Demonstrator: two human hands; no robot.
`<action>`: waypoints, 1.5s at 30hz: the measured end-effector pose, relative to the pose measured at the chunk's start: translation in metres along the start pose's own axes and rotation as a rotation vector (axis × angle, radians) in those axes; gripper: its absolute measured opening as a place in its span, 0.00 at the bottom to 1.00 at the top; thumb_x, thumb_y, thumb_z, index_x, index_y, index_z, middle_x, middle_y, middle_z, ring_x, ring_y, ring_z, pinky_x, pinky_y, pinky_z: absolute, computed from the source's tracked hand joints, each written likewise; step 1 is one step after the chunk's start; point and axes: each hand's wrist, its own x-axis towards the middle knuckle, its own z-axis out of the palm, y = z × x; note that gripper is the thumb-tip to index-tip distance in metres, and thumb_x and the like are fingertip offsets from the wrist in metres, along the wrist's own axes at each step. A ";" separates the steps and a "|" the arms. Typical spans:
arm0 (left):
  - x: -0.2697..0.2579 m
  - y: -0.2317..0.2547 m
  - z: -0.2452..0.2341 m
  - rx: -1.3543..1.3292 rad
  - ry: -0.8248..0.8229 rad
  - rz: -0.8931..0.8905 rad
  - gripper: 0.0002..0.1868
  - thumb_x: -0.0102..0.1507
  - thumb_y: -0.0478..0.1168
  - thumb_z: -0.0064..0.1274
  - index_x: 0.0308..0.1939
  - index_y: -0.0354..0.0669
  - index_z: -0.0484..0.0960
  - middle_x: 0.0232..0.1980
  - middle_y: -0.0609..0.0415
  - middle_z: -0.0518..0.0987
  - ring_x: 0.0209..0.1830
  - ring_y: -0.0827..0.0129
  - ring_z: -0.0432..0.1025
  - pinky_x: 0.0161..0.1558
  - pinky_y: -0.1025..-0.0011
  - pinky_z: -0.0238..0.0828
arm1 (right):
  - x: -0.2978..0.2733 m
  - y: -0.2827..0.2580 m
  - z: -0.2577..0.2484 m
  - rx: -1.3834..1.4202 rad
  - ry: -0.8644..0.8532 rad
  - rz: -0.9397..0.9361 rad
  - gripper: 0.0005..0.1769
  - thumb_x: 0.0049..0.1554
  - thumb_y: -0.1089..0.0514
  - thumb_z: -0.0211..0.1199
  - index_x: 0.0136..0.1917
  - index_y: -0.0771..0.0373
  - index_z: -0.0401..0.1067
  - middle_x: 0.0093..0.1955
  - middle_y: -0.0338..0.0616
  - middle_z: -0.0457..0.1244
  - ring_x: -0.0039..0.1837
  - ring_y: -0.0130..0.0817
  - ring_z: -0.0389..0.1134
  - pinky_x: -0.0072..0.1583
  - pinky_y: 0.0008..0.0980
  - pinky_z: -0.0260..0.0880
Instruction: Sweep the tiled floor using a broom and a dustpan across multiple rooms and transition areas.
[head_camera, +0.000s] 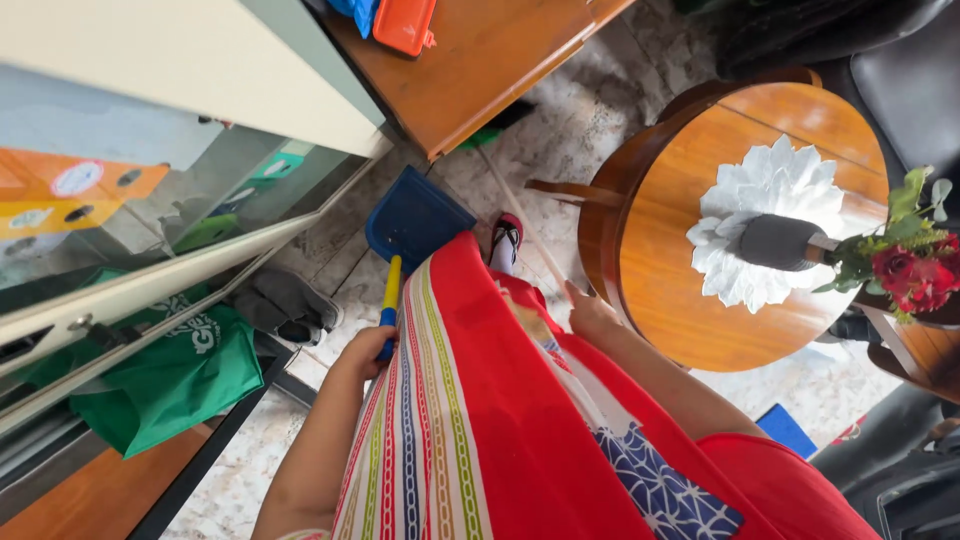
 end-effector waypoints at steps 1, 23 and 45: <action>0.011 -0.006 -0.006 0.001 -0.001 -0.003 0.06 0.61 0.37 0.51 0.39 0.37 0.75 0.29 0.55 0.75 0.26 0.68 0.71 0.30 0.68 0.71 | 0.016 0.016 0.021 0.000 -0.003 0.002 0.39 0.64 0.56 0.49 0.85 0.42 0.44 0.57 0.60 0.70 0.57 0.53 0.72 0.59 0.50 0.69; 0.039 -0.012 -0.028 -0.037 -0.048 0.043 0.08 0.63 0.34 0.53 0.42 0.35 0.71 0.29 0.52 0.74 0.22 0.69 0.69 0.25 0.74 0.69 | 0.038 0.079 0.168 0.770 0.056 -0.208 0.34 0.62 0.53 0.61 0.80 0.52 0.58 0.45 0.54 0.62 0.44 0.38 0.62 0.45 0.40 0.63; 0.051 -0.273 0.026 -0.579 -0.048 0.068 0.09 0.62 0.30 0.50 0.45 0.29 0.72 0.34 0.50 0.76 0.25 0.72 0.69 0.29 0.78 0.73 | -0.066 0.182 0.177 0.647 -0.019 -0.726 0.26 0.67 0.65 0.56 0.77 0.56 0.61 0.40 0.56 0.60 0.37 0.42 0.60 0.38 0.41 0.60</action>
